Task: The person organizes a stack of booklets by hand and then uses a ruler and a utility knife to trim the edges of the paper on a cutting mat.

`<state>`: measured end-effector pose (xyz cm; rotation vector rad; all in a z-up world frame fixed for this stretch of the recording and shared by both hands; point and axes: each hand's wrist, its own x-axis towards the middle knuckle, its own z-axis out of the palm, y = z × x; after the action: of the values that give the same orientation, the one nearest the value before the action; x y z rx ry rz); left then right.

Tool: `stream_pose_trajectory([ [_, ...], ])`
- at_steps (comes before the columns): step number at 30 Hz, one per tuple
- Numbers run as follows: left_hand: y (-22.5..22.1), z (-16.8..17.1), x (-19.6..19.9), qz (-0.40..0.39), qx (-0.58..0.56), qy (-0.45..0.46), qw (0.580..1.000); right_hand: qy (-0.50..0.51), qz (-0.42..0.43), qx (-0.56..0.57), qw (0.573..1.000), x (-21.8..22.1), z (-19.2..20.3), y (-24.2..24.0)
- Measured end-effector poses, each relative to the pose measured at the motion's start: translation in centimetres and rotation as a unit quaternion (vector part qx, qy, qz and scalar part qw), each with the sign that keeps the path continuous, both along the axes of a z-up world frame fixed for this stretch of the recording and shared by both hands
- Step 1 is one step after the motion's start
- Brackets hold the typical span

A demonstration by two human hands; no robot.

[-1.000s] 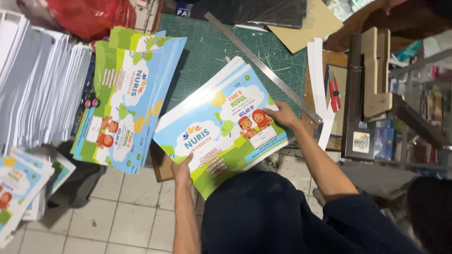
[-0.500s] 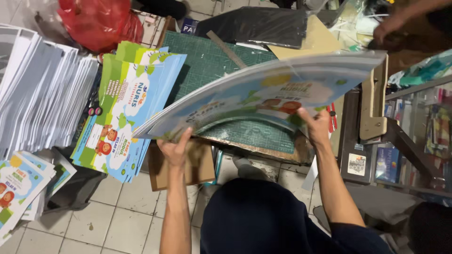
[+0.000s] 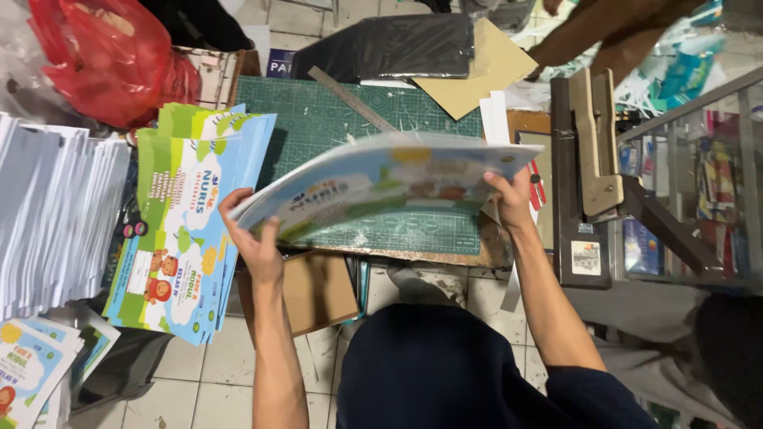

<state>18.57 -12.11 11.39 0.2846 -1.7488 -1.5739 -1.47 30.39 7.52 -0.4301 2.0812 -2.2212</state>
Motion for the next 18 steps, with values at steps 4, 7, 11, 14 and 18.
stream_pose_trajectory([
  [4, -0.3, 0.3, 0.2, -0.045, 0.061, -0.026, 0.997, -0.017, -0.03, 0.035, 0.999, 1.2, 0.3, -0.3],
  [7, -1.0, 0.9, 1.2, -0.123, 0.116, -0.012, 0.986, 0.021, 0.03, -0.007, 0.999, 2.4, 1.5, -0.1],
  [11, 0.3, 1.7, -0.6, -0.036, 0.065, -0.126, 0.989, 0.0, -0.042, 0.072, 0.996, 3.1, 2.6, -2.0],
  [14, 2.1, 3.5, -3.5, 0.098, -0.097, -0.098, 0.986, 0.018, -0.111, 0.16, 0.981, 3.0, 4.0, -5.1],
  [18, 5.2, 7.6, -3.8, 0.162, -0.147, -0.014, 0.976, -0.033, -0.305, 0.196, 0.931, 4.5, 7.9, -6.8],
])
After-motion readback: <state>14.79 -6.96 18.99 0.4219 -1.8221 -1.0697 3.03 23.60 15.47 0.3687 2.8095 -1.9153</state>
